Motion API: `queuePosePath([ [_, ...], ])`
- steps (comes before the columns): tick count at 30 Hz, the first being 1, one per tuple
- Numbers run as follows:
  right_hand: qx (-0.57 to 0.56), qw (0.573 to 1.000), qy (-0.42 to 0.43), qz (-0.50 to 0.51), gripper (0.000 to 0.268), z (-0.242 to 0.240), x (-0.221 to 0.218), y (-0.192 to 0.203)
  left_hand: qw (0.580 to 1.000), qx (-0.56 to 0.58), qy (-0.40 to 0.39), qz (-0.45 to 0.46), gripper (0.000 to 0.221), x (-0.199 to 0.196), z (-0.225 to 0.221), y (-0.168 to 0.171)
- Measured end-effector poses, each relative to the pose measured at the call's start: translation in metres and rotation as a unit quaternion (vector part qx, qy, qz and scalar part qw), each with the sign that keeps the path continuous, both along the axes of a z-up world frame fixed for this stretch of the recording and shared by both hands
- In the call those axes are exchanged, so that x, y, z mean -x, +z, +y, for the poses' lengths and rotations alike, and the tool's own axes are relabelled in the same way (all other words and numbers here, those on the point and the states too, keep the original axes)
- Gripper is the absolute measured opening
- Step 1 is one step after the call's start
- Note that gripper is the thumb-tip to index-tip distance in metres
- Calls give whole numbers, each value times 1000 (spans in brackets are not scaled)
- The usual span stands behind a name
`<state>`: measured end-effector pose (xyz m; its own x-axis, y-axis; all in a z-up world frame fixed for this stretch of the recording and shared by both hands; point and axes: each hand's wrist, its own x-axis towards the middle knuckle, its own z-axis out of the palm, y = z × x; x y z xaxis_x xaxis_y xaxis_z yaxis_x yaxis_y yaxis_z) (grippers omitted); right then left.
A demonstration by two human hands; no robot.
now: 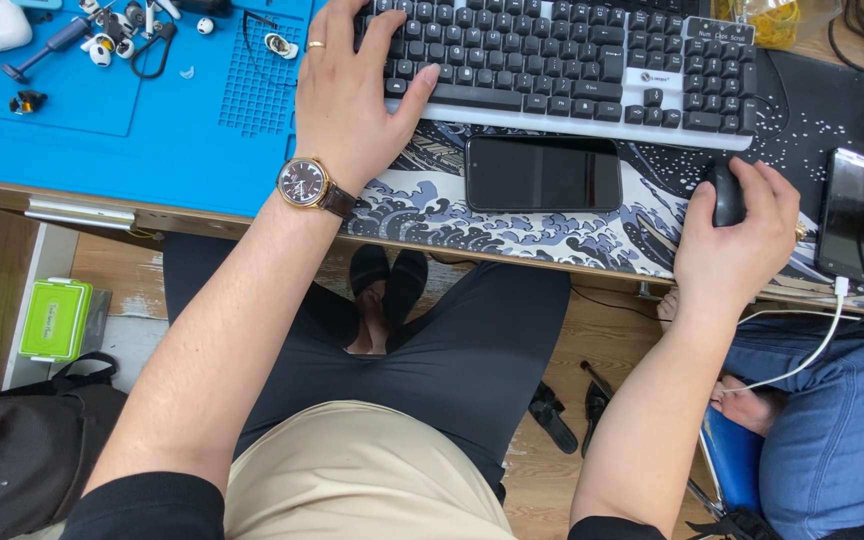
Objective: A person at a repair bench is inspecting and testing vintage and modern mobile phones, including checking battery compartments and connecting chargers.
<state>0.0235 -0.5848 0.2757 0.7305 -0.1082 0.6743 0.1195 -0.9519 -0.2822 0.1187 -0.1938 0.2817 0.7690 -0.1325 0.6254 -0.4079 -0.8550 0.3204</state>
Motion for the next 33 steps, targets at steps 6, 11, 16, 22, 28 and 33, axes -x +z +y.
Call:
queuePosePath([
  [6,3,1000,-6,-4,26,-1,-1,-2,1000,4,-4,0,43,0,0,1],
  [11,-2,1000,-6,-5,26,1,0,0,1000,3,-3,-3,43,0,0,0],
  [16,-8,1000,-18,2,27,1,0,0,1000,3,3,9,44,0,0,0],
  [22,-1,1000,-28,0,27,-2,-2,-3,1000,5,-2,6,43,0,0,0],
  [28,4,1000,-24,2,27,-1,-1,-2,1000,5,-3,6,44,0,1,0],
  [33,2,1000,-27,1,27,0,-1,-1,1000,5,-4,8,44,0,1,1],
])
